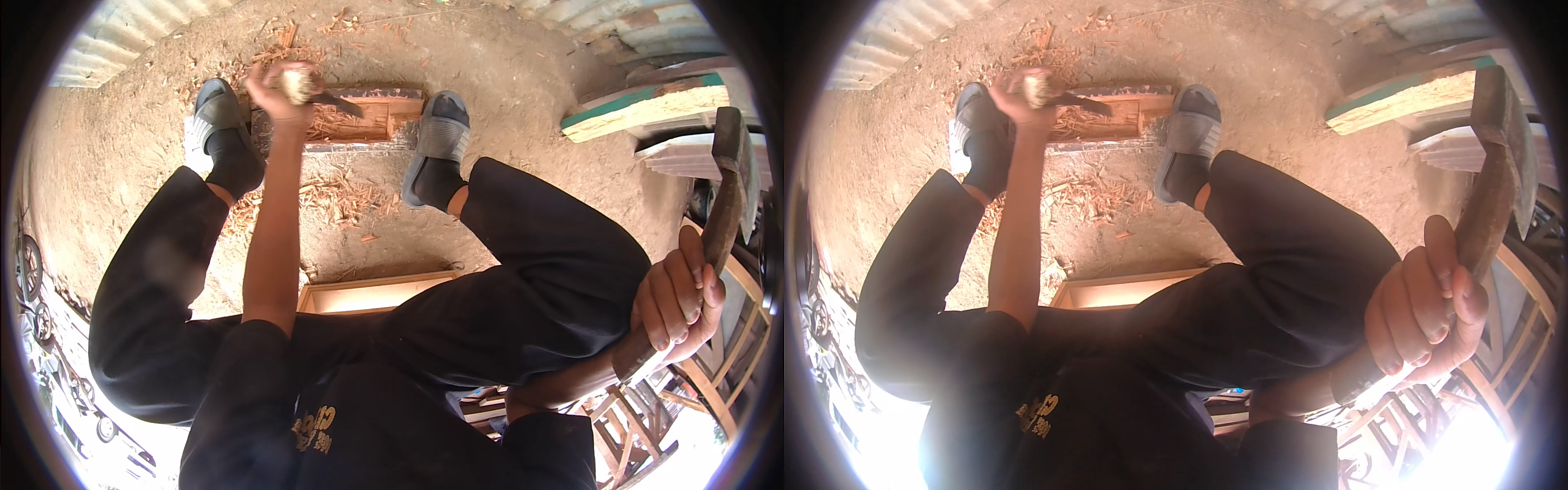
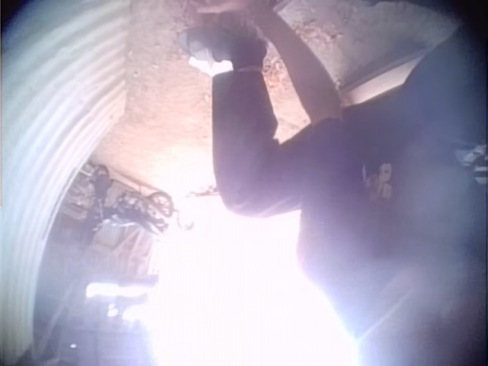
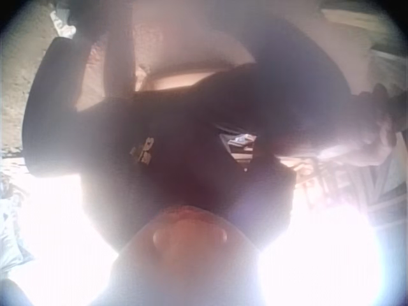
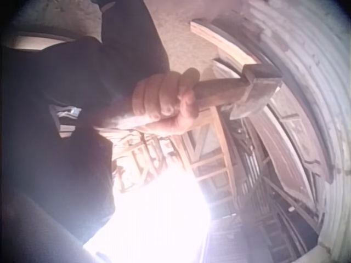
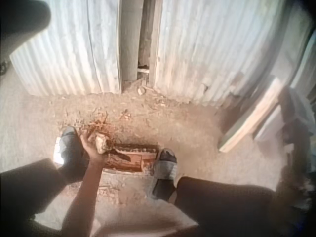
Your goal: The person sits on the ground and uses a chisel and mallet to carve a rectangular recess into a piece of wood. They repeatedly strike the chisel to remove wood chips and clear the debris from the cavity.
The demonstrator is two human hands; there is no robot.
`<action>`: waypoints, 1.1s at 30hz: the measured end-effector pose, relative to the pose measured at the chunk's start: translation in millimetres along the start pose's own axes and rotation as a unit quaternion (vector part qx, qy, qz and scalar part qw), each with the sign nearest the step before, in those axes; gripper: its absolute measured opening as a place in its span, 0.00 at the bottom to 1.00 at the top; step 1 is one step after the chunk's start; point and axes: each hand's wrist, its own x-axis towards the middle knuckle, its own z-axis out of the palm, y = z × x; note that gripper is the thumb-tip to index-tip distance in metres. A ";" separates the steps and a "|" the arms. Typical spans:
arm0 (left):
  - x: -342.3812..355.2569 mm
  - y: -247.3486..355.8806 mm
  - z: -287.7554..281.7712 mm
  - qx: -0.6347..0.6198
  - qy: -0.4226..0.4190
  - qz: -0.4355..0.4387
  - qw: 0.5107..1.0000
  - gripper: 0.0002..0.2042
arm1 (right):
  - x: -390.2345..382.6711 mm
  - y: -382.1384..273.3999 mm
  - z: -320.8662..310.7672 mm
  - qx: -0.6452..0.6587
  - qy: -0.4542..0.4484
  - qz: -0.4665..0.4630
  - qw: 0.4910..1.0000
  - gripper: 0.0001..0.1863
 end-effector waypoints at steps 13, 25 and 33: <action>-13.7 -30.4 -23.0 0.045 -0.036 -0.049 0.997 0.28 | 3.0 -1.6 3.0 0.019 0.015 0.013 1.000 0.07; -16.3 -22.5 2.4 0.362 0.006 0.213 0.907 0.19 | -1.6 3.8 0.5 0.064 0.005 0.000 0.998 0.08; -18.0 -46.0 19.0 0.448 -0.036 0.196 0.871 0.36 | -3.4 4.5 2.7 0.087 0.005 0.008 0.996 0.08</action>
